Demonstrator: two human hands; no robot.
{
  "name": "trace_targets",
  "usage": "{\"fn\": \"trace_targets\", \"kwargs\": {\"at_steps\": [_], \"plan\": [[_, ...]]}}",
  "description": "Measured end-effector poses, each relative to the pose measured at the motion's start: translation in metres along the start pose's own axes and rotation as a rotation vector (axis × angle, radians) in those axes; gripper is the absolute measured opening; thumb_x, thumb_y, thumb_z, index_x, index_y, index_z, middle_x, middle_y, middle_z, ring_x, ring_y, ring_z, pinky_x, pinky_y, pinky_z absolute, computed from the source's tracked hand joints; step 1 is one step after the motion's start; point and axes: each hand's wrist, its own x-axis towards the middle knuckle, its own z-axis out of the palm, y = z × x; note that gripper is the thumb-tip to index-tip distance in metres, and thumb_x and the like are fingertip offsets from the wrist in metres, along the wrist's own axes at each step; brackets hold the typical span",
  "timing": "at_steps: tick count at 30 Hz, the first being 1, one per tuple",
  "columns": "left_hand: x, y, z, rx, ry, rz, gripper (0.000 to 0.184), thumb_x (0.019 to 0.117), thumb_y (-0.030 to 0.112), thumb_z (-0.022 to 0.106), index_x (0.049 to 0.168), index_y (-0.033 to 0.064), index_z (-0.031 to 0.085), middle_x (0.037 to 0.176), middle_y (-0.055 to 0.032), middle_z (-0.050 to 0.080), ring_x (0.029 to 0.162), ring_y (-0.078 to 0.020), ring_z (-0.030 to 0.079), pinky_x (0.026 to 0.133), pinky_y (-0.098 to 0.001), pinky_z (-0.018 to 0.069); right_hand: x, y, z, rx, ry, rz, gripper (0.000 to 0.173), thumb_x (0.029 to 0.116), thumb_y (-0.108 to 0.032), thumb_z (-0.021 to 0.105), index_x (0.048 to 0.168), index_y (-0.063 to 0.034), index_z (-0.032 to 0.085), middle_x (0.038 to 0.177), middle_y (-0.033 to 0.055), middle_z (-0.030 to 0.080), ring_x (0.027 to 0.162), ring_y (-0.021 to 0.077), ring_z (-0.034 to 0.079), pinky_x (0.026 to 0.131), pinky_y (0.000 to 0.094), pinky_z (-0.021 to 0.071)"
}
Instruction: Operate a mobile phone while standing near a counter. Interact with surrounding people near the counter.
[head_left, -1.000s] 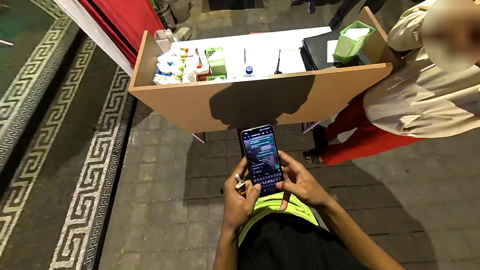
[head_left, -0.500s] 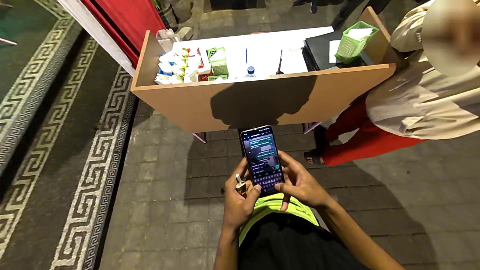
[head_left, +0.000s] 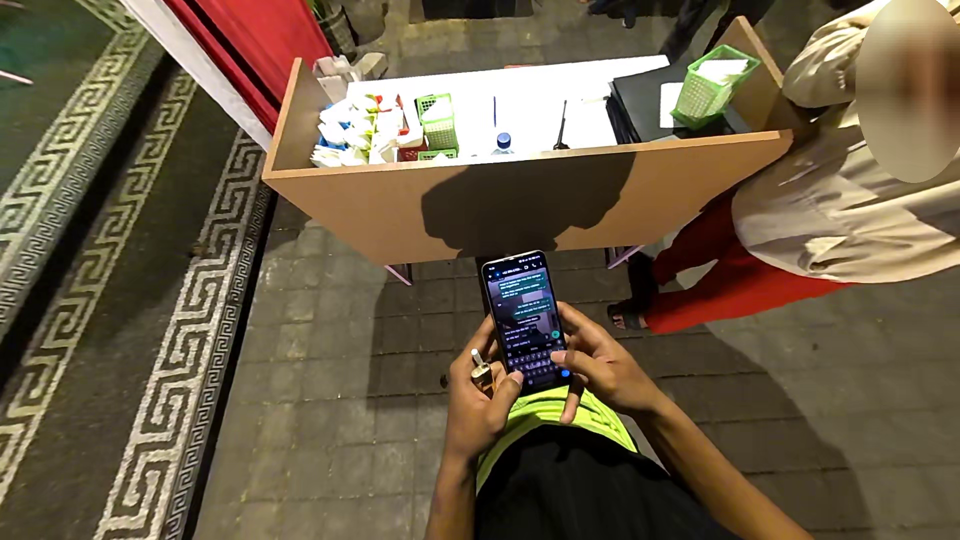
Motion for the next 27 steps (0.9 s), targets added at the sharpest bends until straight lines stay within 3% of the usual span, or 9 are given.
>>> {"fn": "trace_targets", "kwargs": {"at_steps": [4, 7, 16, 22, 27], "plan": [[0.0002, 0.0004, 0.0000, 0.000, 0.000, 0.008, 0.072, 0.0871, 0.001, 0.064, 0.150, -0.0159, 0.032, 0.139, -0.0228, 0.060, 0.110, -0.0248, 0.070, 0.086, -0.0355, 0.0625, -0.0009, 0.0010, -0.0002, -0.025, -0.032, -0.030, 0.075, 0.0935, 0.008, 0.058, 0.156, -0.0068, 0.020, 0.137, 0.0168, 0.059, 0.106, 0.0334, 0.072, 0.056, 0.0453, 0.0659], [0.0004, 0.0002, 0.0010, 0.005, 0.016, 0.011, 0.072, 0.0860, 0.000, 0.064, 0.149, -0.0158, 0.034, 0.139, -0.0230, 0.060, 0.106, -0.0237, 0.071, 0.081, -0.0333, 0.0629, -0.0011, 0.0023, 0.0009, -0.059, -0.032, -0.044, 0.085, 0.0858, 0.016, 0.060, 0.156, -0.0067, 0.018, 0.139, 0.0174, 0.057, 0.107, 0.0347, 0.071, 0.057, 0.0457, 0.0663], [-0.0003, 0.0006, 0.0061, 0.011, 0.041, -0.023, 0.075, 0.0839, -0.002, 0.070, 0.149, -0.0147, 0.035, 0.138, -0.0221, 0.061, 0.091, -0.0194, 0.073, 0.068, -0.0282, 0.0615, -0.0043, 0.0042, -0.0022, -0.015, -0.043, -0.056, 0.081, 0.0870, 0.014, 0.058, 0.156, -0.0067, 0.020, 0.139, 0.0170, 0.057, 0.108, 0.0348, 0.071, 0.055, 0.0461, 0.0655], [0.0004, 0.0008, 0.0052, 0.018, 0.036, -0.021, 0.074, 0.0853, 0.000, 0.069, 0.149, -0.0151, 0.035, 0.138, -0.0219, 0.061, 0.098, -0.0213, 0.073, 0.072, -0.0303, 0.0630, -0.0040, 0.0032, 0.0009, -0.062, 0.012, -0.042, 0.078, 0.0929, 0.009, 0.060, 0.157, -0.0067, 0.019, 0.138, 0.0162, 0.059, 0.103, 0.0326, 0.073, 0.053, 0.0429, 0.0654], [0.0004, -0.0011, 0.0034, 0.036, 0.015, 0.015, 0.074, 0.0858, 0.005, 0.068, 0.149, -0.0156, 0.035, 0.139, -0.0212, 0.060, 0.099, -0.0175, 0.071, 0.077, -0.0282, 0.0618, 0.0018, 0.0042, 0.0071, -0.099, 0.107, -0.083, 0.070, 0.0930, 0.004, 0.067, 0.151, -0.0035, 0.030, 0.130, 0.0165, 0.064, 0.099, 0.0300, 0.074, 0.050, 0.0390, 0.0644]]}}
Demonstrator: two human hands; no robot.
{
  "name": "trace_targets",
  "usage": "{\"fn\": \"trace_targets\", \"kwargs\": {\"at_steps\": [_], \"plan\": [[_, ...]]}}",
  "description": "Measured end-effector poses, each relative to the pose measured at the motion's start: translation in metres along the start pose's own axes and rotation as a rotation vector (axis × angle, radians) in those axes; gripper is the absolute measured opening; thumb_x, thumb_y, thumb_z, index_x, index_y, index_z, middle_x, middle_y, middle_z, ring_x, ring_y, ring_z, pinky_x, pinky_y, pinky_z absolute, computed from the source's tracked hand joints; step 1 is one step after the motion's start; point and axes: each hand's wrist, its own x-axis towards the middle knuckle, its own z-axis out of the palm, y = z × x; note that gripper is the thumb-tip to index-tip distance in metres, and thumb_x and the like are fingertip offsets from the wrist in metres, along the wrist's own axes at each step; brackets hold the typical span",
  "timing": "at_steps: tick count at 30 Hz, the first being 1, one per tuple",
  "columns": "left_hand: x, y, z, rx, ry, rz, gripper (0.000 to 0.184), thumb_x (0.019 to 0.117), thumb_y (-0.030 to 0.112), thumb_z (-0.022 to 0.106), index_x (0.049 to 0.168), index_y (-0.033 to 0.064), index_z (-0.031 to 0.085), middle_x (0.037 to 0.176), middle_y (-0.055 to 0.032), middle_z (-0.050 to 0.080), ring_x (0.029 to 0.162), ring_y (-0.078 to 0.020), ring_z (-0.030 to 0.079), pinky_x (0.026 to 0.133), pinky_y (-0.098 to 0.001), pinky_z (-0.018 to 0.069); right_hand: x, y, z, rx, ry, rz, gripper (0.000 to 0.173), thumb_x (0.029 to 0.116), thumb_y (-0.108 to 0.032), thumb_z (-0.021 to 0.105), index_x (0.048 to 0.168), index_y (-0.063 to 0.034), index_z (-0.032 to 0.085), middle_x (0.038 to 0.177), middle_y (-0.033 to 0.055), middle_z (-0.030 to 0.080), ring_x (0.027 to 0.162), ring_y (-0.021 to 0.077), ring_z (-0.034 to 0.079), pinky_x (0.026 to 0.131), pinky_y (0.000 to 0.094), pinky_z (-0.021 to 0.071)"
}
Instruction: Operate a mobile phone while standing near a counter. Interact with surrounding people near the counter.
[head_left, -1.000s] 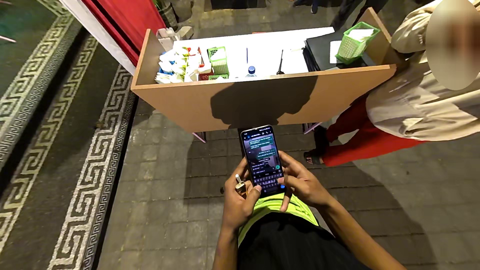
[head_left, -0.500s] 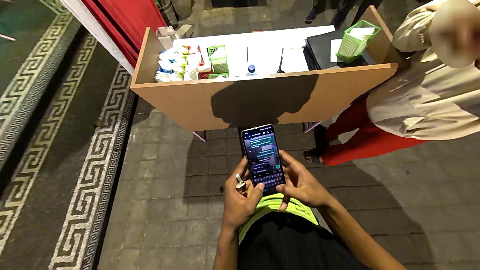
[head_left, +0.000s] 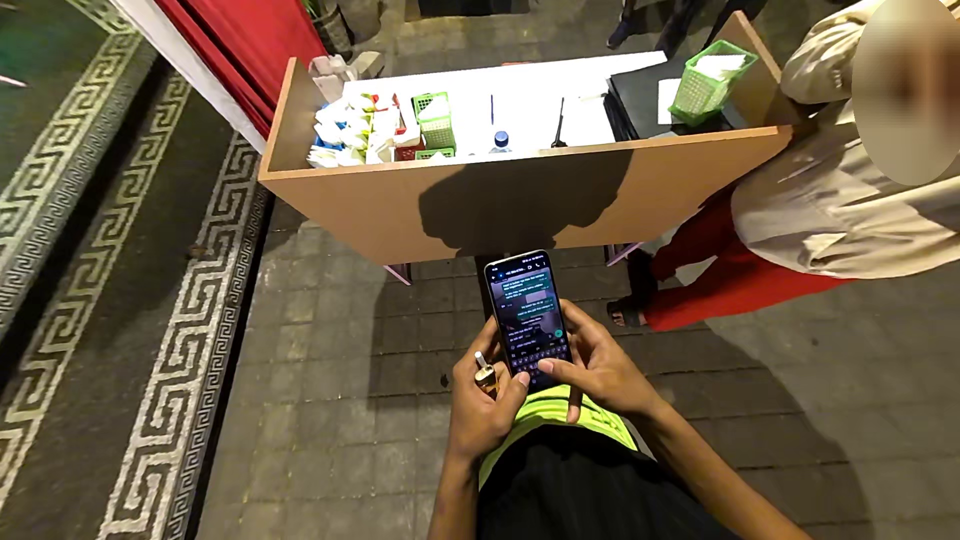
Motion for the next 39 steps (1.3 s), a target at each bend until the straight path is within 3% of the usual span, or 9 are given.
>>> {"fn": "trace_targets", "kwargs": {"at_steps": [6, 11, 19, 25, 29, 31, 33, 37, 39], "plan": [[-0.0003, -0.0013, -0.0034, -0.037, 0.004, 0.012, 0.074, 0.0882, 0.010, 0.069, 0.148, -0.0153, 0.035, 0.140, -0.0212, 0.059, 0.106, -0.0205, 0.071, 0.083, -0.0319, 0.0627, -0.0012, -0.0024, -0.0045, 0.026, -0.090, 0.017, 0.078, 0.0892, 0.011, 0.059, 0.156, -0.0049, 0.022, 0.135, 0.0158, 0.060, 0.101, 0.0306, 0.073, 0.051, 0.0412, 0.0645], [0.0007, -0.0007, -0.0037, -0.030, 0.017, -0.001, 0.071, 0.0867, 0.000, 0.065, 0.148, -0.0160, 0.035, 0.137, -0.0218, 0.062, 0.107, -0.0235, 0.071, 0.085, -0.0346, 0.0630, -0.0003, -0.0033, -0.0045, 0.032, -0.113, 0.024, 0.078, 0.0884, 0.012, 0.058, 0.155, -0.0062, 0.022, 0.134, 0.0162, 0.061, 0.101, 0.0313, 0.073, 0.050, 0.0416, 0.0643], [0.0004, -0.0012, -0.0008, -0.035, 0.002, 0.003, 0.074, 0.0875, 0.006, 0.068, 0.149, -0.0159, 0.033, 0.139, -0.0221, 0.059, 0.106, -0.0215, 0.071, 0.083, -0.0325, 0.0626, 0.0036, 0.0019, 0.0009, -0.009, 0.034, 0.003, 0.060, 0.0962, 0.001, 0.064, 0.149, -0.0019, 0.035, 0.127, 0.0173, 0.066, 0.094, 0.0299, 0.075, 0.047, 0.0387, 0.0633], [0.0002, -0.0018, -0.0026, -0.038, 0.019, 0.005, 0.071, 0.0859, -0.001, 0.065, 0.149, -0.0144, 0.036, 0.139, -0.0211, 0.060, 0.107, -0.0230, 0.071, 0.085, -0.0347, 0.0631, 0.0012, -0.0008, -0.0059, 0.044, -0.093, 0.014, 0.062, 0.0958, 0.006, 0.050, 0.153, -0.0041, 0.027, 0.131, 0.0158, 0.064, 0.097, 0.0293, 0.074, 0.047, 0.0400, 0.0629], [0.0003, -0.0008, -0.0033, -0.046, 0.011, 0.006, 0.072, 0.0863, 0.002, 0.067, 0.148, -0.0154, 0.035, 0.137, -0.0216, 0.061, 0.105, -0.0217, 0.072, 0.082, -0.0326, 0.0628, 0.0004, -0.0031, -0.0054, 0.007, -0.114, 0.037, 0.079, 0.0883, 0.012, 0.060, 0.156, -0.0062, 0.022, 0.135, 0.0159, 0.060, 0.101, 0.0310, 0.073, 0.052, 0.0417, 0.0650], [0.0008, 0.0003, -0.0021, -0.031, 0.020, 0.000, 0.074, 0.0853, 0.002, 0.069, 0.148, -0.0157, 0.035, 0.135, -0.0222, 0.063, 0.098, -0.0193, 0.072, 0.073, -0.0284, 0.0616, 0.0006, -0.0035, -0.0037, -0.018, -0.107, 0.038, 0.085, 0.0842, 0.015, 0.062, 0.156, -0.0063, 0.021, 0.136, 0.0159, 0.059, 0.102, 0.0315, 0.073, 0.052, 0.0417, 0.0652], [0.0021, 0.0017, 0.0008, -0.027, 0.043, -0.014, 0.076, 0.0839, 0.001, 0.073, 0.148, -0.0157, 0.036, 0.134, -0.0229, 0.063, 0.094, -0.0186, 0.072, 0.067, -0.0262, 0.0594, 0.0011, -0.0036, -0.0036, -0.017, -0.109, 0.029, 0.081, 0.0875, 0.013, 0.060, 0.155, -0.0065, 0.022, 0.135, 0.0155, 0.059, 0.102, 0.0307, 0.073, 0.052, 0.0413, 0.0651], [0.0034, 0.0032, 0.0042, -0.025, 0.068, -0.032, 0.075, 0.0814, -0.005, 0.073, 0.147, -0.0149, 0.038, 0.131, -0.0241, 0.065, 0.096, -0.0237, 0.072, 0.068, -0.0302, 0.0616, 0.0029, -0.0043, -0.0026, -0.002, -0.074, 0.032, 0.056, 0.1013, 0.001, 0.052, 0.152, -0.0065, 0.029, 0.128, 0.0159, 0.064, 0.096, 0.0300, 0.074, 0.047, 0.0400, 0.0631], [0.0033, 0.0025, 0.0039, -0.029, 0.062, -0.020, 0.075, 0.0826, -0.001, 0.073, 0.147, -0.0154, 0.037, 0.132, -0.0236, 0.064, 0.094, -0.0218, 0.073, 0.067, -0.0289, 0.0610, 0.0030, -0.0047, -0.0027, -0.001, -0.067, 0.035, 0.058, 0.1010, 0.001, 0.053, 0.153, -0.0067, 0.029, 0.129, 0.0160, 0.064, 0.097, 0.0299, 0.074, 0.047, 0.0397, 0.0630]]}}
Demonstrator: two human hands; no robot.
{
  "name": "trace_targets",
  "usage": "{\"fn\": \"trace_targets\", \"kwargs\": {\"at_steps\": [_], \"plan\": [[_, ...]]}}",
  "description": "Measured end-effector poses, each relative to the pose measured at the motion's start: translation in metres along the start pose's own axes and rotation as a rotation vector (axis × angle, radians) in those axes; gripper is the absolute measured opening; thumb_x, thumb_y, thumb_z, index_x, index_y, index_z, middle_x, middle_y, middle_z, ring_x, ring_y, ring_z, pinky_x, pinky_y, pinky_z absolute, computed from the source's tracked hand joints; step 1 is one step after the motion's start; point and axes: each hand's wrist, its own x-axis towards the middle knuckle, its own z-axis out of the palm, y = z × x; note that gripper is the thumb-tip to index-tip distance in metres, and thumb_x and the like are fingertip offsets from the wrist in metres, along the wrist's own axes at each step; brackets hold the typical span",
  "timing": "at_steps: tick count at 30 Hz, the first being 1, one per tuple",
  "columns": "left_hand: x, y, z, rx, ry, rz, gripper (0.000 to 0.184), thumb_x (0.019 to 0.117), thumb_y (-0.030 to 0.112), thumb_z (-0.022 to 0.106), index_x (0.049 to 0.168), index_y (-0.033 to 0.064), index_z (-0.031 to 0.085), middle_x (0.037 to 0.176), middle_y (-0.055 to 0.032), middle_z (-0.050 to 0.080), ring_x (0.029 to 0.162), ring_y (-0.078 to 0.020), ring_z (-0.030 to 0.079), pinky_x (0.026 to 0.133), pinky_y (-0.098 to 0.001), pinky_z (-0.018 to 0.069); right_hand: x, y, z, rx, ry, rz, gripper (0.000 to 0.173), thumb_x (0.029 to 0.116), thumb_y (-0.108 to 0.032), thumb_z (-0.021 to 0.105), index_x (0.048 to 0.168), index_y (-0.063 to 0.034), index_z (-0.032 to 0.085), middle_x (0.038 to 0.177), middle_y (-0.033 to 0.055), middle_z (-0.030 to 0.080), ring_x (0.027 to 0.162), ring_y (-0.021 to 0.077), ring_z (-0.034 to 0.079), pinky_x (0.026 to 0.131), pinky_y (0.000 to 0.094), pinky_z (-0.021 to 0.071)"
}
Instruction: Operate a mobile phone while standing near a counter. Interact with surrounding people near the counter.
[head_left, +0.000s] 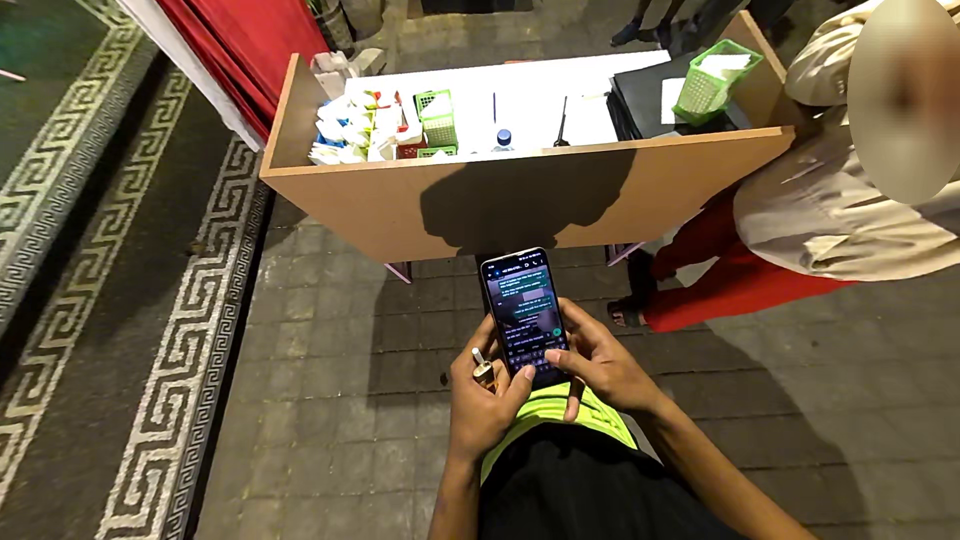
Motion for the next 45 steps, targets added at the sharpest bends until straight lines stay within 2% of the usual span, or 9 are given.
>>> {"fn": "trace_targets", "kwargs": {"at_steps": [6, 9, 13, 20, 24, 28, 31, 38, 45], "plan": [[-0.002, -0.001, -0.003, -0.004, -0.019, 0.003, 0.074, 0.0846, 0.000, 0.070, 0.148, -0.0165, 0.035, 0.134, -0.0237, 0.063, 0.100, -0.0230, 0.073, 0.074, -0.0310, 0.0624, -0.003, 0.002, -0.001, -0.023, -0.040, -0.013, 0.084, 0.0852, 0.013, 0.064, 0.155, -0.0065, 0.022, 0.135, 0.0153, 0.060, 0.104, 0.0310, 0.072, 0.054, 0.0410, 0.0657], [-0.003, -0.002, -0.004, 0.001, -0.030, 0.017, 0.072, 0.0859, 0.001, 0.068, 0.148, -0.0171, 0.035, 0.135, -0.0231, 0.063, 0.105, -0.0237, 0.072, 0.082, -0.0331, 0.0632, -0.004, 0.003, -0.003, 0.002, -0.066, -0.017, 0.082, 0.0865, 0.012, 0.061, 0.155, -0.0067, 0.021, 0.136, 0.0154, 0.059, 0.107, 0.0316, 0.071, 0.054, 0.0419, 0.0654], [-0.004, -0.001, -0.003, 0.015, -0.010, 0.005, 0.072, 0.0840, -0.002, 0.067, 0.147, -0.0167, 0.036, 0.133, -0.0226, 0.064, 0.097, -0.0215, 0.073, 0.073, -0.0305, 0.0624, -0.004, 0.002, -0.003, 0.036, -0.077, -0.013, 0.082, 0.0861, 0.013, 0.059, 0.156, -0.0069, 0.021, 0.137, 0.0160, 0.058, 0.107, 0.0326, 0.071, 0.054, 0.0435, 0.0654], [-0.005, -0.002, -0.008, 0.007, -0.042, 0.007, 0.072, 0.0861, 0.001, 0.066, 0.149, -0.0162, 0.034, 0.137, -0.0219, 0.062, 0.105, -0.0228, 0.072, 0.082, -0.0331, 0.0631, -0.004, 0.003, -0.001, 0.025, -0.044, -0.014, 0.078, 0.0893, 0.011, 0.059, 0.155, -0.0063, 0.022, 0.136, 0.0161, 0.059, 0.104, 0.0316, 0.072, 0.052, 0.0423, 0.0650], [-0.001, 0.000, 0.000, 0.041, 0.034, 0.007, 0.074, 0.0845, 0.003, 0.075, 0.146, -0.0158, 0.039, 0.131, -0.0222, 0.065, 0.098, -0.0216, 0.073, 0.071, -0.0295, 0.0623, -0.002, 0.003, 0.004, -0.016, -0.003, -0.017, 0.072, 0.0932, 0.008, 0.060, 0.154, -0.0053, 0.025, 0.134, 0.0153, 0.060, 0.103, 0.0306, 0.073, 0.052, 0.0411, 0.0651], [0.002, 0.001, 0.011, 0.078, 0.157, 0.007, 0.067, 0.0818, -0.005, 0.077, 0.141, -0.0146, 0.047, 0.122, -0.0223, 0.069, 0.100, -0.0276, 0.074, 0.078, -0.0367, 0.0658, 0.002, 0.004, 0.006, -0.057, 0.014, -0.037, 0.062, 0.0976, 0.005, 0.056, 0.152, -0.0038, 0.029, 0.131, 0.0155, 0.062, 0.102, 0.0296, 0.073, 0.051, 0.0398, 0.0647], [0.002, 0.000, 0.008, 0.086, 0.134, 0.000, 0.066, 0.0841, -0.001, 0.073, 0.142, -0.0151, 0.045, 0.124, -0.0211, 0.069, 0.100, -0.0241, 0.073, 0.074, -0.0330, 0.0646, 0.004, 0.006, 0.006, -0.082, 0.066, -0.027, 0.056, 0.1000, 0.001, 0.056, 0.150, -0.0037, 0.033, 0.126, 0.0149, 0.065, 0.094, 0.0277, 0.074, 0.048, 0.0376, 0.0636], [0.001, -0.002, -0.003, 0.063, 0.053, -0.013, 0.072, 0.0835, 0.002, 0.070, 0.146, -0.0154, 0.040, 0.131, -0.0212, 0.066, 0.089, -0.0176, 0.072, 0.063, -0.0262, 0.0593, 0.005, 0.005, 0.001, -0.085, -0.003, -0.020, 0.084, 0.0824, 0.012, 0.065, 0.154, -0.0050, 0.024, 0.133, 0.0149, 0.060, 0.103, 0.0297, 0.072, 0.054, 0.0405, 0.0655], [0.002, 0.000, -0.003, 0.079, 0.059, -0.005, 0.071, 0.0809, -0.003, 0.068, 0.146, -0.0144, 0.041, 0.133, -0.0208, 0.064, 0.087, -0.0171, 0.072, 0.061, -0.0261, 0.0587, 0.007, 0.002, 0.002, -0.052, 0.014, -0.012, 0.057, 0.1001, 0.002, 0.052, 0.152, -0.0054, 0.030, 0.128, 0.0146, 0.064, 0.096, 0.0279, 0.074, 0.046, 0.0392, 0.0631]]}}
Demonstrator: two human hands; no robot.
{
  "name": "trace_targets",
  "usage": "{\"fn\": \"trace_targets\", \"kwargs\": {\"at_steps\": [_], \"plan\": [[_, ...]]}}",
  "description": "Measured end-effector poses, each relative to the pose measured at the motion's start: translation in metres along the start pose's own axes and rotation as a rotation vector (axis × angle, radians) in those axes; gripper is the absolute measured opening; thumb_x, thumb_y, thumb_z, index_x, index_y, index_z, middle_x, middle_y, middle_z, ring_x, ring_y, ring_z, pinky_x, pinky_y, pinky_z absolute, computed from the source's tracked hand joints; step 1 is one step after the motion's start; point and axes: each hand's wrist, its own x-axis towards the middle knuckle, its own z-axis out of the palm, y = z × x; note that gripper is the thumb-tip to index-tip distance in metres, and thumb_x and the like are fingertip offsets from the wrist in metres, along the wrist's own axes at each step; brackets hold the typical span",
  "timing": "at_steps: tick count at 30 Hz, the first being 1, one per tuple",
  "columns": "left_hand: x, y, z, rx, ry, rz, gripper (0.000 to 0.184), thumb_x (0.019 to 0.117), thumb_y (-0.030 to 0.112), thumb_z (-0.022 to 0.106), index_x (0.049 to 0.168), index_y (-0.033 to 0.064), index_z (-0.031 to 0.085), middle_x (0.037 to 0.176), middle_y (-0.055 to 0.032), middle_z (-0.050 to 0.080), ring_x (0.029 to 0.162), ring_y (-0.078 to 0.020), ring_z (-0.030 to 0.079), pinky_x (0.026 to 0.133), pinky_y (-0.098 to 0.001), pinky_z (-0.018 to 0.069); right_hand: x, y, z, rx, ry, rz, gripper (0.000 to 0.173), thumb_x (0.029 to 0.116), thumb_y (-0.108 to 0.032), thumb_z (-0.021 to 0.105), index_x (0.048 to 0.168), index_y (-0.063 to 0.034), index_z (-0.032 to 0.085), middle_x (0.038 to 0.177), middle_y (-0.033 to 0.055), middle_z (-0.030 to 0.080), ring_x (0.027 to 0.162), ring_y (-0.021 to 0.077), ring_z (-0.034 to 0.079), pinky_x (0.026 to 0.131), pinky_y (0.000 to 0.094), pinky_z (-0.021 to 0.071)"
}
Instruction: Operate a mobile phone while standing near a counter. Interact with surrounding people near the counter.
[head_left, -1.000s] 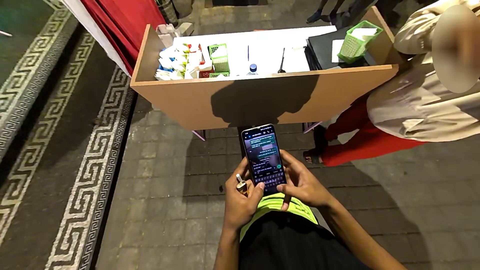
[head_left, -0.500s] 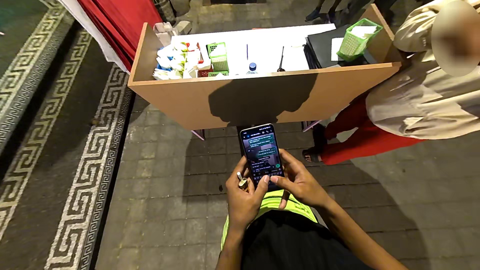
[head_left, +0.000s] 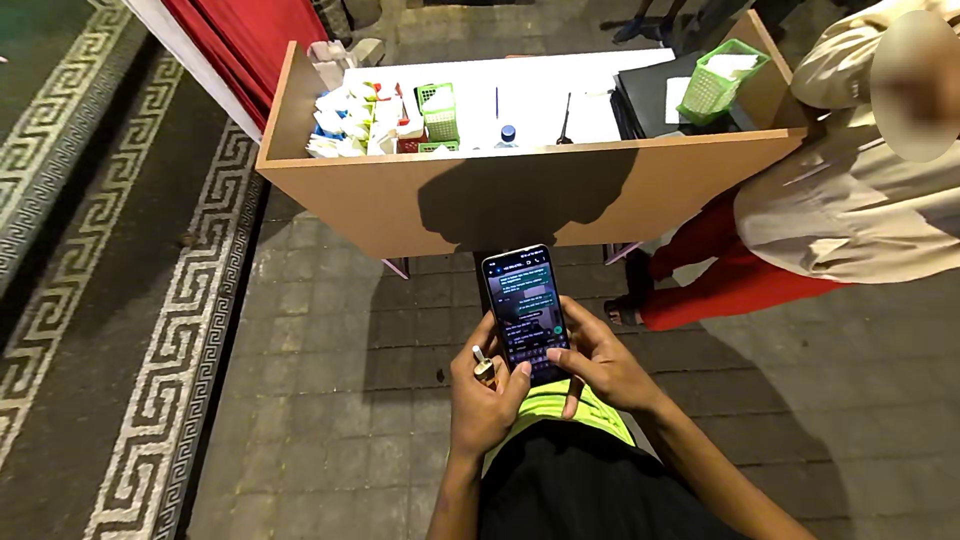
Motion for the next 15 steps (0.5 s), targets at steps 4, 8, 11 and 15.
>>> {"fn": "trace_targets", "kwargs": {"at_steps": [4, 8, 11, 15], "plan": [[0.0010, 0.0006, -0.0008, -0.002, -0.005, -0.002, 0.071, 0.0804, -0.004, 0.067, 0.146, -0.0142, 0.041, 0.133, -0.0204, 0.065, 0.084, -0.0167, 0.072, 0.061, -0.0260, 0.0585, 0.0008, 0.0015, -0.0009, 0.004, -0.004, -0.019, 0.057, 0.0994, 0.001, 0.051, 0.152, -0.0043, 0.029, 0.128, 0.0139, 0.065, 0.097, 0.0268, 0.074, 0.048, 0.0384, 0.0636], [0.0009, 0.0010, -0.0024, -0.013, -0.019, 0.012, 0.072, 0.0810, -0.002, 0.068, 0.146, -0.0146, 0.040, 0.134, -0.0206, 0.064, 0.087, -0.0166, 0.072, 0.063, -0.0261, 0.0594, 0.0000, 0.0008, -0.0014, 0.031, -0.042, -0.017, 0.070, 0.0936, 0.004, 0.060, 0.154, -0.0055, 0.025, 0.132, 0.0150, 0.061, 0.101, 0.0292, 0.073, 0.051, 0.0401, 0.0646], [0.0012, 0.0021, -0.0040, -0.023, -0.025, 0.013, 0.071, 0.0818, -0.001, 0.067, 0.146, -0.0150, 0.040, 0.134, -0.0209, 0.064, 0.088, -0.0171, 0.072, 0.065, -0.0265, 0.0599, -0.0002, -0.0001, 0.0002, 0.020, -0.043, 0.001, 0.083, 0.0846, 0.012, 0.064, 0.155, -0.0069, 0.023, 0.134, 0.0150, 0.060, 0.102, 0.0305, 0.073, 0.053, 0.0409, 0.0653], [0.0022, 0.0012, -0.0053, -0.018, -0.036, 0.018, 0.070, 0.0825, -0.001, 0.066, 0.146, -0.0154, 0.039, 0.135, -0.0209, 0.063, 0.089, -0.0166, 0.072, 0.064, -0.0261, 0.0597, 0.0002, 0.0003, -0.0012, 0.041, -0.067, -0.006, 0.082, 0.0860, 0.012, 0.061, 0.155, -0.0067, 0.022, 0.136, 0.0151, 0.059, 0.105, 0.0308, 0.072, 0.053, 0.0422, 0.0655]]}}
